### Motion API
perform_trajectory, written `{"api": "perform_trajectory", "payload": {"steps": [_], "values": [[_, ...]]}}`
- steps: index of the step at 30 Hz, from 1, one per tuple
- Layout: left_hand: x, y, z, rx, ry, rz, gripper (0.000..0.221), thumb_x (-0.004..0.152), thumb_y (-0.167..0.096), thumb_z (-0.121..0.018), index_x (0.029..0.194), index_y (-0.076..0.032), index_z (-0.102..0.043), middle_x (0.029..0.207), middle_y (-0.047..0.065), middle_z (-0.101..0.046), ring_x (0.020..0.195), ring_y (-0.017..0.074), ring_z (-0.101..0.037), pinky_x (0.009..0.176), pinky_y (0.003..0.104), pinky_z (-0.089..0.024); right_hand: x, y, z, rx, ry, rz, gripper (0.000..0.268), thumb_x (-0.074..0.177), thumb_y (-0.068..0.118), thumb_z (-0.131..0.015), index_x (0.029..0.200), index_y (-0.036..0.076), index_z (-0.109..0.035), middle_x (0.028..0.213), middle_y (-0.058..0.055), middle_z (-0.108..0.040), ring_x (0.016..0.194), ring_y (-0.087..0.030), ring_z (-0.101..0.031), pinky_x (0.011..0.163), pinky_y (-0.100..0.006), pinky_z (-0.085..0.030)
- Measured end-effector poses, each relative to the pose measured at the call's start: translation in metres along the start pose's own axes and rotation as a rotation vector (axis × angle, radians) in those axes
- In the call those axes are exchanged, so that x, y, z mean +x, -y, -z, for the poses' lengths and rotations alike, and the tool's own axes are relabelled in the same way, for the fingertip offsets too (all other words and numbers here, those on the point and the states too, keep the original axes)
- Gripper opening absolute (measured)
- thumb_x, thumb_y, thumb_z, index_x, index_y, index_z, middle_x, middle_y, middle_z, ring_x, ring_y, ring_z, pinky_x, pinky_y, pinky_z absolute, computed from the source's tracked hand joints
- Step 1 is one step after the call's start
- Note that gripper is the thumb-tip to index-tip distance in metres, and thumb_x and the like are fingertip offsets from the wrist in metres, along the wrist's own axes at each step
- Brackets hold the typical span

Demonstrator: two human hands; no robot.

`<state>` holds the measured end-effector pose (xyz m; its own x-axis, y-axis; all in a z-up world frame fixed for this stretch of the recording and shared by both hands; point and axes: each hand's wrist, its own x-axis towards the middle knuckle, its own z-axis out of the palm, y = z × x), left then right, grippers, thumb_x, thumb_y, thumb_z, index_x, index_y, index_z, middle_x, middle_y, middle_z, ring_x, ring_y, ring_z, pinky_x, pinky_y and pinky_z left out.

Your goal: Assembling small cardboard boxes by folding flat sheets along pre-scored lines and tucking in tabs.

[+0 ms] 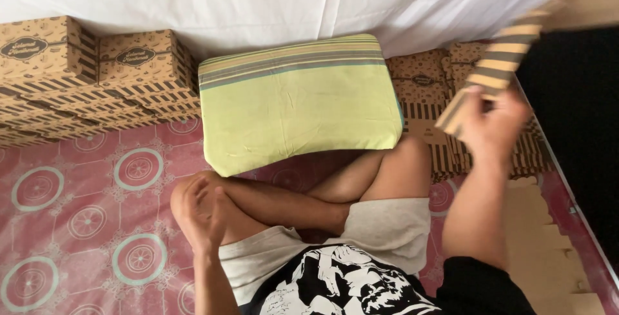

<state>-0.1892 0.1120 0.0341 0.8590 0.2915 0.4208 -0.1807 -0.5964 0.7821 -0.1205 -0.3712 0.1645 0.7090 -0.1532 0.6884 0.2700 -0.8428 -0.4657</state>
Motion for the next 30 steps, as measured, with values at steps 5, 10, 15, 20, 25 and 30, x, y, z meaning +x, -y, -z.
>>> {"api": "perform_trajectory", "payload": {"steps": [5, 10, 15, 20, 25, 30], "values": [[0.008, -0.020, -0.037, -0.201, 0.103, -0.023, 0.045, 0.089, -0.003, -0.075, 0.130, 0.007, -0.059, 0.126, 0.022, -0.062, 0.108, 0.0310, -0.068, 0.091, 0.039, -0.059, -0.014, 0.088, -0.087, -0.232, 0.398, -0.148, 0.014, 0.089, 0.012, -0.067, 0.087, 0.001, -0.075, 0.080, -0.019, -0.070, 0.069, -0.036, -0.065, 0.060, -0.047, -0.052], [0.017, -0.023, -0.063, -0.165, 0.151, -0.061, 0.058, 0.082, -0.010, -0.084, 0.131, 0.006, -0.059, 0.123, 0.024, -0.063, 0.105, 0.0353, -0.071, 0.088, 0.043, -0.061, -0.052, 0.151, -0.165, 0.086, 0.789, 0.045, 0.069, 0.077, 0.020, -0.081, 0.131, -0.015, -0.057, 0.119, -0.042, -0.062, 0.112, -0.059, -0.061, 0.094, -0.064, -0.052], [0.017, -0.020, -0.061, 0.045, 0.533, -0.168, 0.077, 0.074, -0.018, -0.087, 0.140, 0.003, -0.053, 0.145, 0.025, -0.047, 0.134, 0.0475, -0.050, 0.110, 0.052, -0.050, -0.055, 0.132, -0.131, 0.354, 0.634, 0.194, 0.067, 0.084, 0.038, -0.080, 0.134, -0.003, -0.061, 0.118, -0.028, -0.066, 0.113, -0.048, -0.064, 0.093, -0.058, -0.055], [0.012, -0.009, -0.072, -0.137, 0.556, 0.274, 0.066, 0.083, -0.020, -0.080, 0.140, 0.000, -0.054, 0.136, 0.024, -0.057, 0.118, 0.0409, -0.064, 0.096, 0.049, -0.059, -0.099, 0.008, -0.117, 0.062, 0.202, -0.059, 0.061, 0.089, 0.028, -0.079, 0.135, -0.005, -0.058, 0.124, -0.026, -0.060, 0.118, -0.044, -0.058, 0.102, -0.054, -0.048], [0.009, 0.012, -0.120, -0.441, 0.541, 0.704, 0.054, 0.102, -0.043, -0.061, 0.125, 0.006, -0.067, 0.120, 0.036, -0.068, 0.109, 0.0470, -0.070, 0.087, 0.055, -0.062, -0.125, -0.053, -0.117, -0.099, 0.446, -0.771, 0.069, 0.093, 0.058, -0.069, 0.138, 0.008, -0.058, 0.127, -0.021, -0.065, 0.120, -0.041, -0.063, 0.099, -0.052, -0.052], [0.017, 0.013, -0.136, -0.228, 0.563, 0.660, 0.050, 0.086, -0.036, -0.082, 0.123, -0.004, -0.072, 0.104, 0.022, -0.077, 0.096, 0.0318, -0.077, 0.072, 0.045, -0.065, -0.135, -0.014, -0.143, 0.046, 0.462, -0.730, 0.058, 0.090, 0.037, -0.076, 0.133, 0.002, -0.060, 0.125, -0.030, -0.065, 0.121, -0.047, -0.061, 0.098, -0.055, -0.054]]}}
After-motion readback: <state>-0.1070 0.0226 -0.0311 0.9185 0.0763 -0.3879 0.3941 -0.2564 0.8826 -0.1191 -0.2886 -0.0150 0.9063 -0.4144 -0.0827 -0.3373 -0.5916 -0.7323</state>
